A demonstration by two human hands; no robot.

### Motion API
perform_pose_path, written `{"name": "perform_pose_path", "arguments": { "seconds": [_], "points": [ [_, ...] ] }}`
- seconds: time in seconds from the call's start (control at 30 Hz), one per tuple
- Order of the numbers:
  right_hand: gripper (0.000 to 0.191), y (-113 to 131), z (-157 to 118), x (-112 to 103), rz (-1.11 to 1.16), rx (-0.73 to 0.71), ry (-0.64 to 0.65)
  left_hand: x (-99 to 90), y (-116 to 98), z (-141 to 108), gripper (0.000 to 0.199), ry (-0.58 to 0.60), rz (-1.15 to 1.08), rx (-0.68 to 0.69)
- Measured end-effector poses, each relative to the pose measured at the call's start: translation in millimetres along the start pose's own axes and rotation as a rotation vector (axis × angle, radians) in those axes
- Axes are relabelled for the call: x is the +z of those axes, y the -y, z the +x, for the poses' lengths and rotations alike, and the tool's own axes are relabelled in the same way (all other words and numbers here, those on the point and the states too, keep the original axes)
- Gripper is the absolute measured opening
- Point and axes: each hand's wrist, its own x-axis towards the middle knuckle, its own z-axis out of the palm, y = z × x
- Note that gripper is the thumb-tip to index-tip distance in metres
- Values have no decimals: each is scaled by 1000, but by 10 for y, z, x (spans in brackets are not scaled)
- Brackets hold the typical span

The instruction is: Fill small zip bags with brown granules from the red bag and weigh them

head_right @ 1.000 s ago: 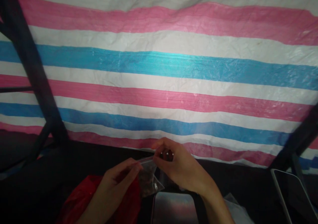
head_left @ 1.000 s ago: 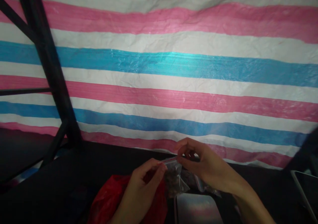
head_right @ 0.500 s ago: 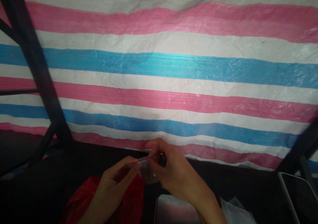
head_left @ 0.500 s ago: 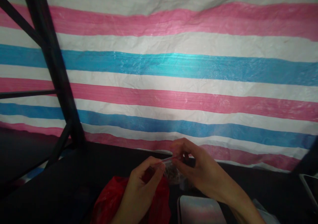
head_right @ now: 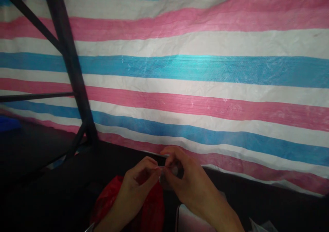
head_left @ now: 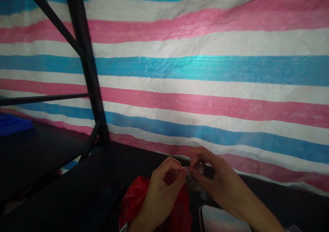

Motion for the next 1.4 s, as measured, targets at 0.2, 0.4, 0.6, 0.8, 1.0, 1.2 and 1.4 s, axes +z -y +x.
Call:
{"name": "perform_pose_path", "arguments": {
  "seconds": [0.2,0.4,0.6,0.8,1.0,1.2,1.4],
  "points": [
    [10,-63,15,25,-17,33,-62,-7,-55,11,21,39,-79,-67],
    [12,-54,53,55,-56,49,-89,29,22,23,19,8,-128,-140],
    [27,-93,56,86,-22,-2,-95,17,37,41,27,-36,-140,-183],
    [30,-130,101,135,16,60,-181,1,56,37,26,-68,-76,-159],
    [28,-68,91,129,-93,62,-217,16,58,37,24,-58,-49,-145],
    [25,-39,70,53,-132,8,-168,8,16,22,27,-33,-63,-143],
    [25,3,63,63,-177,27,-158,21,11,-2,23,-27,-8,-99]
  ]
}}
